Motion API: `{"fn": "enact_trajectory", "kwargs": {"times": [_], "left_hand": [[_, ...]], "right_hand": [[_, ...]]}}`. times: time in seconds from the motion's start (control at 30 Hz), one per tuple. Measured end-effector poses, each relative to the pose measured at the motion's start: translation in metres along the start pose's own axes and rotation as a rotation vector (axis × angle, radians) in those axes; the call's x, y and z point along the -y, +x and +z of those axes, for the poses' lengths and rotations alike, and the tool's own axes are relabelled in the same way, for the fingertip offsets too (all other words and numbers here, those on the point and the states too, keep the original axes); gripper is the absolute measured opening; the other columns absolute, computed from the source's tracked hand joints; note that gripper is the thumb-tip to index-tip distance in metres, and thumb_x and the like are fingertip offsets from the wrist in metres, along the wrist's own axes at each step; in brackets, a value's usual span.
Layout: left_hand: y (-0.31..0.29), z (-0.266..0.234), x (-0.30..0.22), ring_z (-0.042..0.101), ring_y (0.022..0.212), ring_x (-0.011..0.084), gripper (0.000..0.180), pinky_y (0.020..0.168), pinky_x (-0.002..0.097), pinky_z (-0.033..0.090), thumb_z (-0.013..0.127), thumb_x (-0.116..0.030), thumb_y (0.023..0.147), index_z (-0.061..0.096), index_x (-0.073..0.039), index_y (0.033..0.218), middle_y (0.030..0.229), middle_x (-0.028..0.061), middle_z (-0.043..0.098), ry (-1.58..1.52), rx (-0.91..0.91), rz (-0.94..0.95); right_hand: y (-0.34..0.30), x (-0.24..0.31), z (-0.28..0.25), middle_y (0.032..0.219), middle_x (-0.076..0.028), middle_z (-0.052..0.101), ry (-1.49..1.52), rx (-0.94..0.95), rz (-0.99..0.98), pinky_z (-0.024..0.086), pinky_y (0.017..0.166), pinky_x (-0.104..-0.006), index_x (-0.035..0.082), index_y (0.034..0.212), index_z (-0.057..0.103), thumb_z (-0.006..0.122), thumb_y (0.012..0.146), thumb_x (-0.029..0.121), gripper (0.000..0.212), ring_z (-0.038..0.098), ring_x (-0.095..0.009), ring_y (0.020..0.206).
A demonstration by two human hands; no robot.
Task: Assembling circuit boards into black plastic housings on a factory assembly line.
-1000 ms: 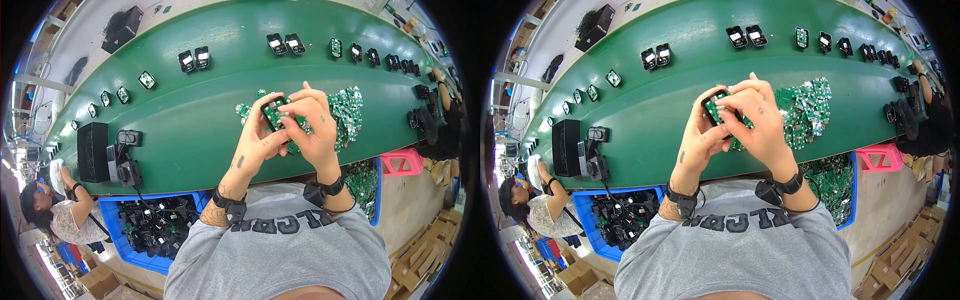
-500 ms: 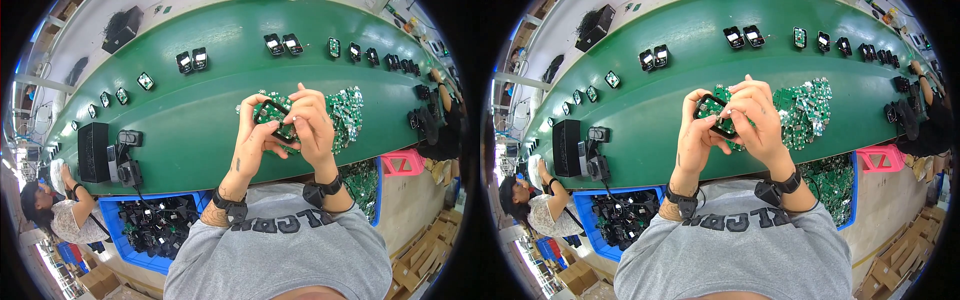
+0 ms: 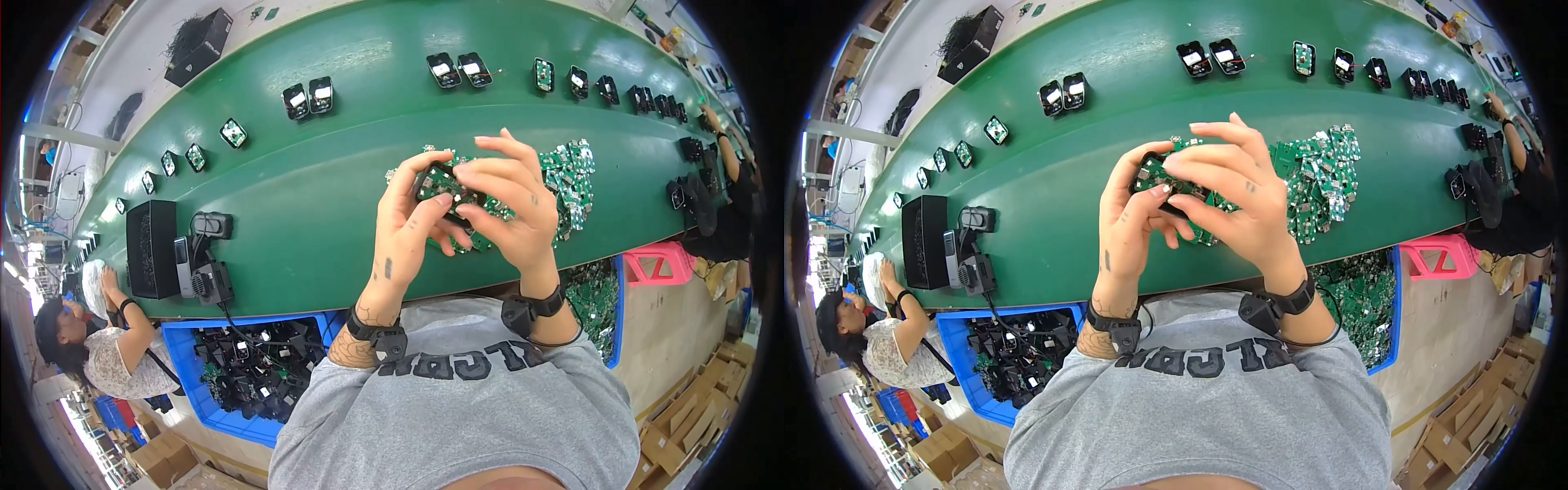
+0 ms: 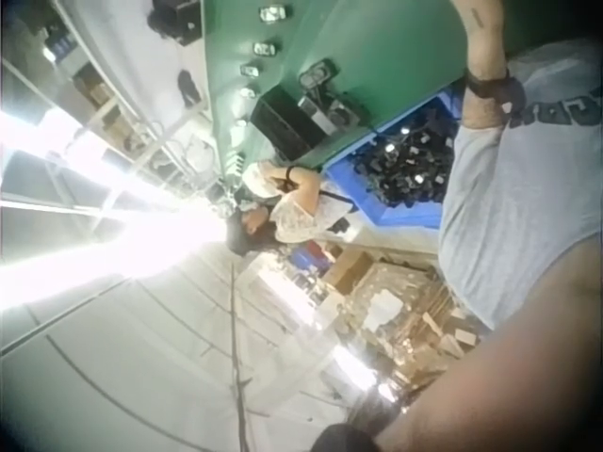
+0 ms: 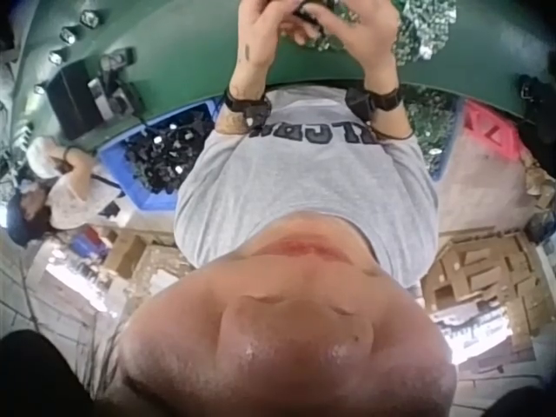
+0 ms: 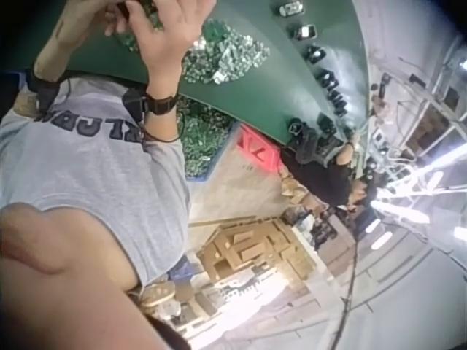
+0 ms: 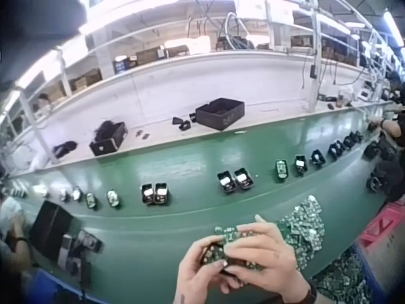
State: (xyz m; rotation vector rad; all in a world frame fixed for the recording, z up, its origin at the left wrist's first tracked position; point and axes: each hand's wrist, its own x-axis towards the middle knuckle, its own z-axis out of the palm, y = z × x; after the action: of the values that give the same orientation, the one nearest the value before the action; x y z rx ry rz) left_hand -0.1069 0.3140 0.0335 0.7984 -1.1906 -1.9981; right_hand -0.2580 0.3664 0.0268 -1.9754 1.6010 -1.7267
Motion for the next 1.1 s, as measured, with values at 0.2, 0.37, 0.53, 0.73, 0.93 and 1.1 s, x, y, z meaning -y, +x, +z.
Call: {"fn": "enact_trajectory", "kwargs": {"times": [0.2,0.37,0.53,0.73,0.93,1.1], "left_hand": [[-0.001,-0.004,0.001,0.067,0.063,0.0213,0.038,0.047,0.0248,0.052,0.048,-0.003,0.092,0.043,-0.003,0.129,0.105,0.0155,0.058,-0.041,0.071,0.005],[-0.003,-0.002,0.001,0.068,0.066,0.0237,0.037,0.051,0.0278,0.056,0.049,-0.004,0.088,0.044,-0.001,0.125,0.102,0.0160,0.061,-0.100,0.044,-0.015],[-0.005,0.002,0.001,0.069,0.073,0.0240,0.039,0.057,0.0322,0.061,0.048,-0.003,0.084,0.045,0.001,0.123,0.103,0.0157,0.062,-0.095,0.022,0.044],[-0.003,0.003,0.014,0.063,0.098,0.0188,0.040,0.078,0.0307,0.058,0.054,0.003,0.084,0.045,0.002,0.122,0.113,0.0154,0.059,0.102,-0.071,0.272],[0.000,0.000,0.019,0.066,0.091,0.0139,0.038,0.073,0.0267,0.057,0.061,0.001,0.083,0.049,0.002,0.119,0.112,0.0124,0.065,0.376,-0.074,0.502],[-0.001,0.000,0.019,0.067,0.091,0.0151,0.039,0.072,0.0274,0.057,0.061,0.002,0.081,0.049,0.002,0.119,0.114,0.0139,0.064,0.407,-0.063,0.528]], "right_hand": [[-0.001,-0.005,0.002,0.087,-0.003,0.070,-0.023,0.030,-0.105,0.035,0.106,-0.0574,0.009,0.089,0.072,0.075,0.069,0.002,0.021,0.062,-0.030,0.103],[-0.006,-0.008,0.005,0.083,-0.002,0.068,-0.045,-0.007,-0.139,0.034,0.106,-0.0601,0.008,0.084,0.068,0.068,0.074,0.001,0.012,0.061,-0.027,0.093],[-0.005,-0.009,0.001,0.084,-0.001,0.066,-0.011,0.031,-0.080,0.032,0.107,-0.0584,0.008,0.083,0.066,0.066,0.075,0.004,0.009,0.059,-0.027,0.097],[-0.004,0.006,-0.001,0.110,-0.009,0.060,-0.120,0.116,0.074,0.033,0.105,-0.0532,0.007,0.076,0.061,0.064,0.071,0.007,0.006,0.048,-0.035,0.119],[-0.001,0.005,0.002,0.116,-0.010,0.057,-0.114,0.123,0.089,0.033,0.103,-0.0498,0.005,0.070,0.059,0.063,0.067,0.005,0.005,0.041,-0.038,0.128],[0.000,0.004,0.002,0.117,-0.010,0.057,-0.058,0.133,0.107,0.035,0.102,-0.0485,0.005,0.069,0.059,0.064,0.066,0.005,0.005,0.040,-0.037,0.128]]}}
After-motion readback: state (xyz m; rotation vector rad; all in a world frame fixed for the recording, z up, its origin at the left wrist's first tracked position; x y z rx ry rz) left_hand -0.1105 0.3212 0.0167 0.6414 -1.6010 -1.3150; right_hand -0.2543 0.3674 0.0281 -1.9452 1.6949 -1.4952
